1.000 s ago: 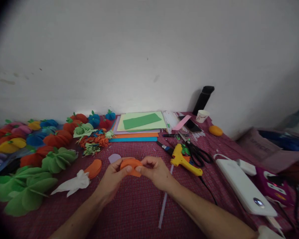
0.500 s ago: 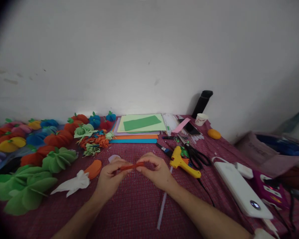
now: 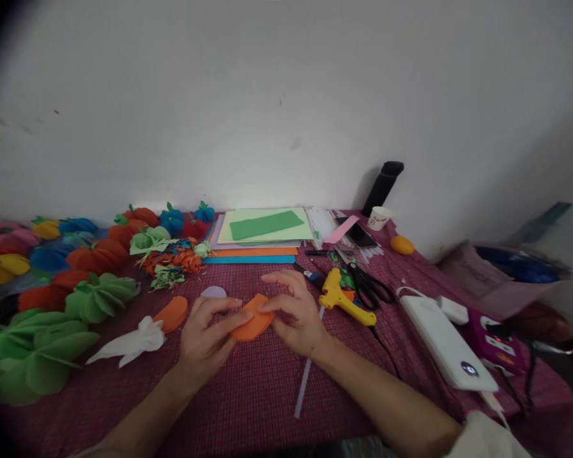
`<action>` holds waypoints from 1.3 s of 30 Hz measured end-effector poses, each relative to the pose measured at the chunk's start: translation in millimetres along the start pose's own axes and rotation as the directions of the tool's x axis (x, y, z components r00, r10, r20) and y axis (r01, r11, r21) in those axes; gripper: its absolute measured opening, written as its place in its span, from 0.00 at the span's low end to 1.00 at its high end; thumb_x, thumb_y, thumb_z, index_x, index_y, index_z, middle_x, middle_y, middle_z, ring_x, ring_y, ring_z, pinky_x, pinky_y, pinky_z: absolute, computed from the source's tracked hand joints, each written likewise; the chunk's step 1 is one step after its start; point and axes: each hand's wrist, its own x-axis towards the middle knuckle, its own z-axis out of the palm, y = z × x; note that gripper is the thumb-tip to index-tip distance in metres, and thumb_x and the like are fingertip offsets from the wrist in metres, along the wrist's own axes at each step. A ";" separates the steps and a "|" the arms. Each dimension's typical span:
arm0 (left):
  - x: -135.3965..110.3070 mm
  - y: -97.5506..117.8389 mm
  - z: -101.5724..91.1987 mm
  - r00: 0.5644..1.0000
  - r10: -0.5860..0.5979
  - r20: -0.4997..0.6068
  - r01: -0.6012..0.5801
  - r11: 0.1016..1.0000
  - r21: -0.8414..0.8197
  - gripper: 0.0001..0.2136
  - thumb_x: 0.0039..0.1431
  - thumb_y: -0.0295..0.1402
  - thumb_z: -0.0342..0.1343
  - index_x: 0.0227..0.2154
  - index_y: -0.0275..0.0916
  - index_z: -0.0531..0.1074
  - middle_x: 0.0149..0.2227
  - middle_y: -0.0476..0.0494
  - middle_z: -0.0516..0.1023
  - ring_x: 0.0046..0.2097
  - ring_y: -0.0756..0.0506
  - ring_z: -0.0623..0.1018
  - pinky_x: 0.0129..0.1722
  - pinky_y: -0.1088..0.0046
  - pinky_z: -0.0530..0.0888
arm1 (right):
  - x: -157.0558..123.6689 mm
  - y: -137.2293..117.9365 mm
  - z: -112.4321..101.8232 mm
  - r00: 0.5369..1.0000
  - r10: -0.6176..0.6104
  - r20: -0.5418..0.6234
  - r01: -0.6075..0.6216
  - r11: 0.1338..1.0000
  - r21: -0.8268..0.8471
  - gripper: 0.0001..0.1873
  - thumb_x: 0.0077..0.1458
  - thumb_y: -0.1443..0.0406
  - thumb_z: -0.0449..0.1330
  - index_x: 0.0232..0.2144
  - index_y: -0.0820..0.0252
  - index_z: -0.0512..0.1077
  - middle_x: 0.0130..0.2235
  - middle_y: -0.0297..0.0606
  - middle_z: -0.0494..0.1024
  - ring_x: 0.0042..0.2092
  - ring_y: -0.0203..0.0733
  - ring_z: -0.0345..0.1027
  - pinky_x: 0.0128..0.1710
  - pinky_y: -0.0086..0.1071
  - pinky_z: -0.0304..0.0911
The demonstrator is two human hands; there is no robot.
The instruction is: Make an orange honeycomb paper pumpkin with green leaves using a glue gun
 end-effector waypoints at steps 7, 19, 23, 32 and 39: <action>3.3 7.5 -3.5 0.995 0.093 -0.030 -0.088 0.987 0.138 0.11 0.50 0.21 0.55 0.34 0.41 0.72 0.37 0.44 0.73 0.36 0.48 0.68 0.35 0.70 0.66 | 0.9 -0.5 -0.6 0.997 -0.079 0.002 0.078 0.992 -0.094 0.10 0.46 0.73 0.58 0.30 0.52 0.72 0.49 0.36 0.67 0.51 0.47 0.59 0.50 0.48 0.55; -7.1 2.4 -2.5 0.997 0.074 -0.014 -0.071 0.984 0.162 0.13 0.50 0.23 0.57 0.35 0.50 0.74 0.32 0.50 0.77 0.34 0.49 0.71 0.38 0.69 0.63 | -2.4 -0.4 -1.8 1.000 -0.001 0.018 0.003 0.991 -0.131 0.10 0.47 0.70 0.58 0.28 0.47 0.74 0.50 0.32 0.69 0.51 0.48 0.58 0.50 0.49 0.55; -0.2 0.2 5.2 0.945 -0.326 -0.020 0.315 0.926 -0.208 0.05 0.51 0.26 0.56 0.30 0.43 0.74 0.30 0.49 0.75 0.35 0.48 0.71 0.37 0.70 0.65 | 1.7 -1.3 -0.6 0.996 0.078 0.050 -0.073 0.994 -0.086 0.18 0.47 0.67 0.62 0.42 0.49 0.69 0.53 0.38 0.66 0.54 0.49 0.56 0.54 0.49 0.52; 2.2 -8.0 22.2 0.499 -0.822 0.274 0.629 0.126 -0.767 0.09 0.47 0.33 0.61 0.32 0.36 0.72 0.32 0.49 0.76 0.36 0.49 0.73 0.40 0.71 0.67 | -4.1 11.0 14.7 0.865 0.458 0.208 -0.503 0.786 0.360 0.21 0.46 0.62 0.65 0.43 0.56 0.66 0.42 0.39 0.72 0.45 0.41 0.66 0.49 0.40 0.60; 3.6 1.6 26.0 0.465 -0.778 0.423 0.664 -0.010 -0.748 0.11 0.45 0.34 0.62 0.33 0.36 0.73 0.34 0.46 0.77 0.37 0.48 0.73 0.42 0.71 0.67 | -1.9 8.1 20.0 0.746 0.607 0.274 -0.641 0.541 0.545 0.15 0.43 0.61 0.65 0.34 0.57 0.68 0.32 0.32 0.73 0.33 0.34 0.68 0.36 0.31 0.64</action>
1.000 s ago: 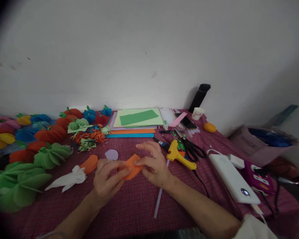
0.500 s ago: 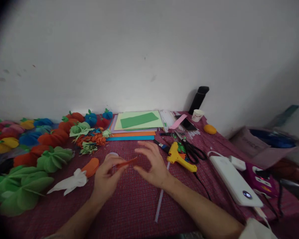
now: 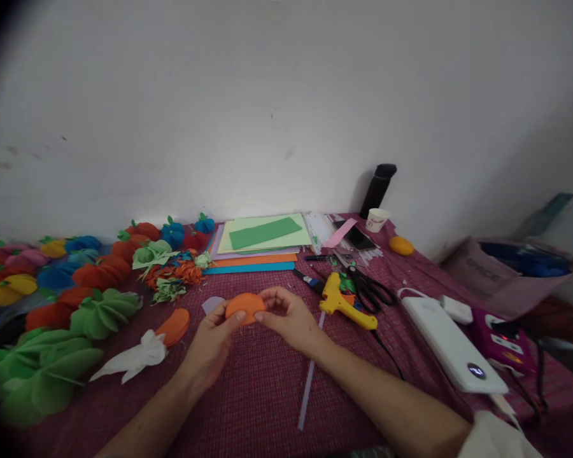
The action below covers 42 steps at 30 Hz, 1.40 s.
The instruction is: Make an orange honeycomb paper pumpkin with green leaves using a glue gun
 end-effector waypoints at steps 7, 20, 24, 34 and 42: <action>0.5 -1.7 -1.1 0.998 -0.057 0.036 0.055 0.997 0.047 0.13 0.45 0.32 0.62 0.36 0.36 0.75 0.37 0.43 0.78 0.40 0.47 0.74 0.45 0.70 0.67 | 0.5 -2.5 0.8 0.998 0.063 -0.028 -0.061 0.995 0.074 0.15 0.42 0.60 0.66 0.32 0.58 0.68 0.29 0.31 0.73 0.30 0.33 0.67 0.34 0.30 0.63; -1.6 3.6 0.2 0.997 -0.044 0.060 0.029 0.970 0.241 0.13 0.43 0.36 0.63 0.34 0.36 0.76 0.33 0.46 0.79 0.38 0.45 0.74 0.41 0.70 0.68 | -0.4 1.9 -3.4 0.999 0.026 0.025 -0.025 0.999 -0.043 0.14 0.45 0.61 0.64 0.35 0.59 0.67 0.34 0.35 0.75 0.36 0.37 0.69 0.38 0.33 0.65; -0.7 1.4 -1.8 0.997 -0.067 0.035 0.057 0.969 0.241 0.14 0.44 0.37 0.62 0.34 0.35 0.77 0.32 0.45 0.79 0.35 0.45 0.74 0.37 0.70 0.69 | 0.3 -0.3 -2.9 0.996 0.078 0.037 -0.076 0.996 -0.048 0.18 0.43 0.59 0.65 0.36 0.58 0.68 0.36 0.36 0.76 0.37 0.40 0.70 0.40 0.35 0.66; -1.3 -2.8 -3.9 0.993 -0.088 0.075 0.067 0.969 0.237 0.16 0.43 0.36 0.62 0.36 0.33 0.77 0.34 0.42 0.78 0.35 0.45 0.74 0.38 0.70 0.69 | -0.7 4.2 -5.8 0.986 0.148 0.073 -0.141 0.985 -0.100 0.17 0.43 0.57 0.65 0.35 0.57 0.69 0.38 0.41 0.77 0.40 0.45 0.71 0.42 0.39 0.66; 0.0 -6.6 -7.6 0.995 -0.042 0.091 0.006 0.929 0.369 0.17 0.46 0.37 0.60 0.38 0.33 0.76 0.35 0.43 0.78 0.35 0.45 0.74 0.37 0.71 0.69 | -0.5 6.8 -3.7 0.979 0.162 0.121 -0.148 0.982 -0.118 0.15 0.44 0.59 0.65 0.34 0.58 0.68 0.36 0.39 0.77 0.39 0.43 0.71 0.41 0.38 0.66</action>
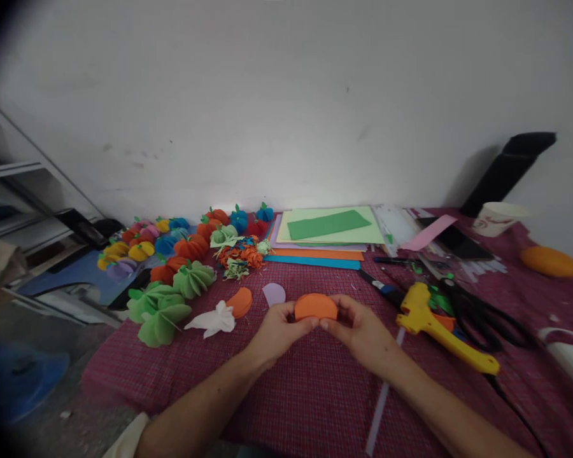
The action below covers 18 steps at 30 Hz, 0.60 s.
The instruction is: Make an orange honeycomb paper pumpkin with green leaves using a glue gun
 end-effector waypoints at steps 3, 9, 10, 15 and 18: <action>0.3 1.7 -0.3 1.000 -0.016 -0.019 0.016 1.000 -0.014 0.16 0.44 0.37 0.61 0.36 0.33 0.77 0.34 0.43 0.78 0.35 0.46 0.73 0.37 0.71 0.69 | 0.7 0.0 -0.1 1.000 0.013 0.001 -0.013 1.000 0.025 0.16 0.43 0.61 0.65 0.35 0.59 0.67 0.36 0.38 0.76 0.39 0.41 0.70 0.42 0.36 0.65; 2.0 4.7 -2.0 0.998 -0.052 -0.027 0.052 0.999 -0.004 0.14 0.43 0.38 0.62 0.30 0.32 0.77 0.25 0.47 0.76 0.28 0.49 0.70 0.32 0.73 0.66 | 0.8 0.2 -1.5 0.997 0.065 -0.049 -0.059 0.992 0.114 0.20 0.39 0.63 0.66 0.36 0.58 0.65 0.33 0.33 0.74 0.34 0.37 0.69 0.37 0.33 0.63; 1.9 5.5 -2.4 0.998 -0.059 -0.028 0.059 0.998 0.002 0.14 0.44 0.39 0.62 0.29 0.32 0.78 0.25 0.47 0.76 0.28 0.49 0.70 0.31 0.73 0.66 | 0.6 0.3 -1.3 0.996 0.069 -0.064 -0.060 0.990 0.130 0.20 0.39 0.64 0.66 0.35 0.58 0.65 0.32 0.32 0.74 0.33 0.37 0.69 0.36 0.32 0.63; 0.8 8.8 -3.8 0.995 -0.087 -0.040 0.085 0.995 -0.046 0.14 0.44 0.39 0.62 0.31 0.33 0.78 0.26 0.47 0.77 0.29 0.49 0.70 0.33 0.74 0.65 | 1.9 1.3 1.2 0.996 0.038 -0.082 -0.023 0.983 0.181 0.21 0.39 0.65 0.66 0.37 0.58 0.63 0.29 0.30 0.72 0.31 0.35 0.67 0.33 0.31 0.62; 2.0 7.8 -3.2 0.996 -0.088 -0.034 0.083 0.988 -0.128 0.14 0.45 0.38 0.62 0.32 0.33 0.77 0.29 0.45 0.77 0.32 0.49 0.71 0.35 0.74 0.66 | 3.2 1.4 4.0 0.993 -0.022 -0.113 0.038 0.989 0.144 0.20 0.40 0.65 0.64 0.36 0.58 0.62 0.30 0.30 0.71 0.30 0.35 0.66 0.33 0.31 0.62</action>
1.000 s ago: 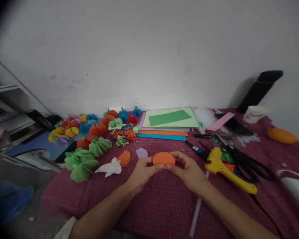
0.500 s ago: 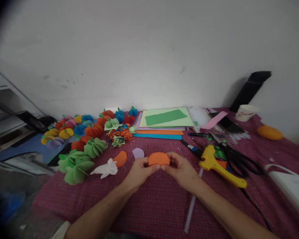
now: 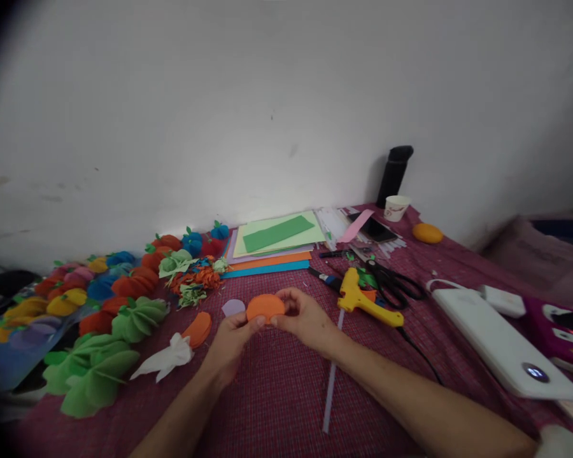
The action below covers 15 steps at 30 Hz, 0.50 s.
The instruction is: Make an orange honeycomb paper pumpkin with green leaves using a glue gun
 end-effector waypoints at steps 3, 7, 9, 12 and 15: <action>2.4 -0.7 1.3 1.000 -0.015 -0.021 0.011 0.987 -0.163 0.10 0.47 0.37 0.62 0.30 0.35 0.76 0.29 0.47 0.76 0.30 0.51 0.71 0.33 0.77 0.65 | -3.3 -2.8 3.7 0.987 -0.147 -0.063 0.139 0.983 -0.121 0.17 0.43 0.65 0.63 0.37 0.58 0.63 0.34 0.33 0.71 0.35 0.38 0.67 0.38 0.34 0.62; 1.4 5.0 1.3 0.995 -0.055 0.080 0.086 0.884 -0.459 0.07 0.48 0.34 0.61 0.30 0.37 0.75 0.33 0.48 0.75 0.33 0.52 0.71 0.36 0.77 0.66 | -12.6 -12.6 3.6 0.949 -0.311 0.047 0.315 0.942 -0.116 0.25 0.45 0.62 0.64 0.45 0.57 0.61 0.41 0.38 0.72 0.44 0.42 0.66 0.47 0.37 0.59; -2.0 9.8 -0.2 0.983 -0.063 0.172 0.149 0.817 -0.556 0.06 0.51 0.33 0.59 0.32 0.38 0.74 0.34 0.48 0.74 0.35 0.51 0.72 0.37 0.76 0.67 | -15.4 -18.1 -0.3 0.933 -0.342 0.111 0.344 0.939 -0.007 0.23 0.52 0.57 0.58 0.49 0.57 0.59 0.40 0.39 0.73 0.45 0.43 0.66 0.48 0.40 0.59; -8.6 14.8 -2.0 0.944 -0.041 0.326 0.247 0.744 -0.621 0.05 0.52 0.32 0.57 0.29 0.36 0.73 0.29 0.49 0.71 0.32 0.52 0.70 0.32 0.76 0.66 | -16.6 -25.3 -6.8 0.915 -0.391 0.100 0.395 0.918 -0.023 0.20 0.56 0.60 0.54 0.50 0.56 0.59 0.45 0.42 0.71 0.49 0.45 0.64 0.51 0.43 0.55; -13.8 12.7 -0.5 0.887 -0.054 0.459 0.347 0.734 -0.583 0.07 0.51 0.33 0.57 0.23 0.34 0.71 0.26 0.48 0.69 0.30 0.52 0.70 0.33 0.75 0.66 | -18.4 -31.0 -7.9 0.873 -0.456 0.172 0.486 0.843 -0.232 0.30 0.47 0.67 0.62 0.52 0.55 0.59 0.54 0.43 0.64 0.56 0.45 0.55 0.56 0.43 0.48</action>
